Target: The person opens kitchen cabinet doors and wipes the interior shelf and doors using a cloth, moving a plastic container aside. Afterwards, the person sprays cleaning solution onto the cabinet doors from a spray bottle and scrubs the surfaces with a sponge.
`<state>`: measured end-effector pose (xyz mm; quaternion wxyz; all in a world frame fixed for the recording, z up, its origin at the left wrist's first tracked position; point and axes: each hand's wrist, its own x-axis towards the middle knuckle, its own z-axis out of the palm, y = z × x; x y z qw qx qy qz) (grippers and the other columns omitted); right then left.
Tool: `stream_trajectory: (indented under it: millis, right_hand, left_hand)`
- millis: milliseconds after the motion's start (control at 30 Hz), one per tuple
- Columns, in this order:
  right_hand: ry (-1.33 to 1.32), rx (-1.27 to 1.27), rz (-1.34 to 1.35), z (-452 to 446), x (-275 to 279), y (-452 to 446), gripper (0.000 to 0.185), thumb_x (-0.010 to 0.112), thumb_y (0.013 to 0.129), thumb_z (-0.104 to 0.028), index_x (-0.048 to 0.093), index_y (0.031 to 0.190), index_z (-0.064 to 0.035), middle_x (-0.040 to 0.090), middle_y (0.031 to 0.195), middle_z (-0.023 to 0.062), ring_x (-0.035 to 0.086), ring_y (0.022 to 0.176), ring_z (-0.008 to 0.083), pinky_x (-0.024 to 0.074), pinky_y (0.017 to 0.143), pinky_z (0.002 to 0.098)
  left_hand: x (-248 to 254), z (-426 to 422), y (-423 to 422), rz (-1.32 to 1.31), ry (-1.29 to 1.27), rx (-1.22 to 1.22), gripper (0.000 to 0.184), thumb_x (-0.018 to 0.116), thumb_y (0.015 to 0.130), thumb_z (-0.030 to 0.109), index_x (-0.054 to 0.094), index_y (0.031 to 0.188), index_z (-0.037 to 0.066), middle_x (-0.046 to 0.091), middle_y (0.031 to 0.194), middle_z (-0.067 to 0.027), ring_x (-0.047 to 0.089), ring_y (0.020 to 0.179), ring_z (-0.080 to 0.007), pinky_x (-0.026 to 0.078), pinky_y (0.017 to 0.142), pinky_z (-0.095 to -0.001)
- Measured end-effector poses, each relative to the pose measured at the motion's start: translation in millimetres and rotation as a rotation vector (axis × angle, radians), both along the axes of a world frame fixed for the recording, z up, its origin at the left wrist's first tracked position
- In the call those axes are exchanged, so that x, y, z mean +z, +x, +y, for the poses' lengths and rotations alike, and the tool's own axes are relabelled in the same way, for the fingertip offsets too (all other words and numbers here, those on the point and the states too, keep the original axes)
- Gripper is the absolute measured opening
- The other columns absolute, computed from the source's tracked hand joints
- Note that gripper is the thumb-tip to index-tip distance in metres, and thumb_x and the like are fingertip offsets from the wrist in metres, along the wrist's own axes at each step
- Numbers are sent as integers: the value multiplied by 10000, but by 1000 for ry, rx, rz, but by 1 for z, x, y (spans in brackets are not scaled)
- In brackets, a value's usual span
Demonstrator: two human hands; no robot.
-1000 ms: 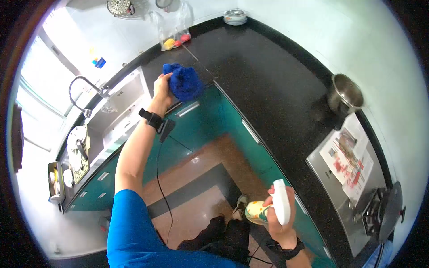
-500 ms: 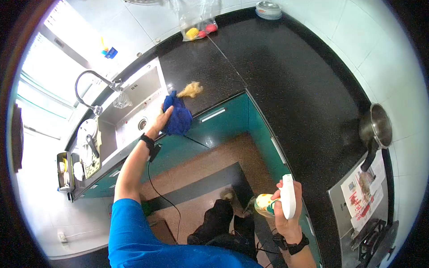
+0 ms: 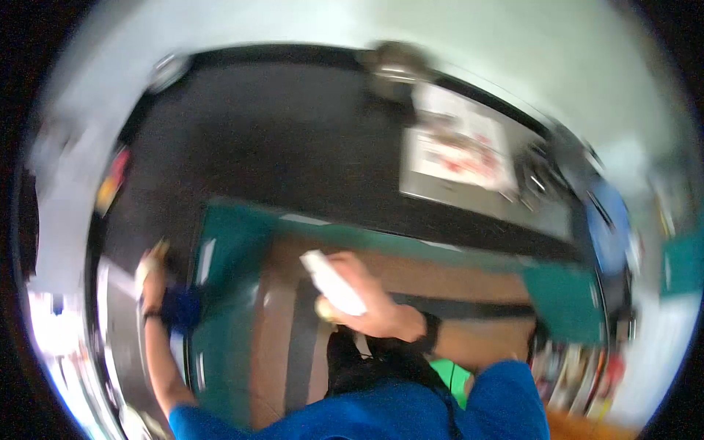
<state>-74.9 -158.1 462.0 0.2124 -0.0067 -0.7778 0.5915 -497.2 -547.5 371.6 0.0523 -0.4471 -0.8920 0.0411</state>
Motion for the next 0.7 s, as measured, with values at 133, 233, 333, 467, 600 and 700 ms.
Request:
stream_trajectory:
  millis: [133, 233, 333, 467, 600, 700]
  right_hand:
    - [82, -179, -8, 22, 35, 49, 414, 694, 925, -153, 509, 1269, -16, 523, 1200, 191, 574, 1090, 373, 500, 885, 424]
    - [79, -405, -71, 41, 35, 114, 435, 717, 909, -177, 502, 1255, -26, 531, 1150, 183, 604, 1007, 370, 519, 826, 427]
    - [104, -621, -71, 59, 28, 174, 443, 738, 893, -194, 522, 1243, -32, 550, 1138, 165, 621, 982, 355, 527, 817, 432]
    - [17, -934, -77, 86, 16, 283, 399, 751, 898, -213, 573, 1206, -32, 564, 1125, 133, 613, 1012, 283, 515, 826, 397]
    - [113, -1310, -81, 115, 1, 410, 342, 740, 918, -191, 585, 1175, -26, 576, 1089, 111, 615, 964, 243, 500, 822, 357]
    - [-146, -1475, -50, 141, -21, 510, 312, 719, 923, -167, 587, 1164, -19, 582, 1070, 108, 607, 958, 218, 499, 823, 342]
  left_hand:
    - [-39, -5, -55, -116, -112, 296, 359, 464, 1059, 180, 639, 1335, 33, 712, 1153, -114, 659, 1009, -261, 502, 917, -347]
    - [11, 82, -9, -448, 282, 298, 258, 608, 1017, 200, 741, 1136, 14, 744, 926, -85, 600, 703, -120, 465, 619, -260]
    - [1, 157, 31, -1419, 643, 155, 184, 626, 989, 84, 654, 1171, 86, 690, 1001, -14, 582, 767, -70, 476, 625, -215]
    - [45, 299, 219, -1243, 404, -78, 216, 681, 993, 168, 663, 1179, 58, 671, 996, -1, 591, 824, -81, 487, 684, -243]
    - [82, 406, 387, -1120, 67, -355, 236, 677, 979, 143, 651, 1199, 61, 639, 947, 16, 572, 814, -90, 488, 698, -261]
    - [86, 464, 478, -1249, -58, -372, 218, 669, 963, 100, 656, 1173, 42, 617, 898, 6, 558, 804, -89, 483, 692, -271]
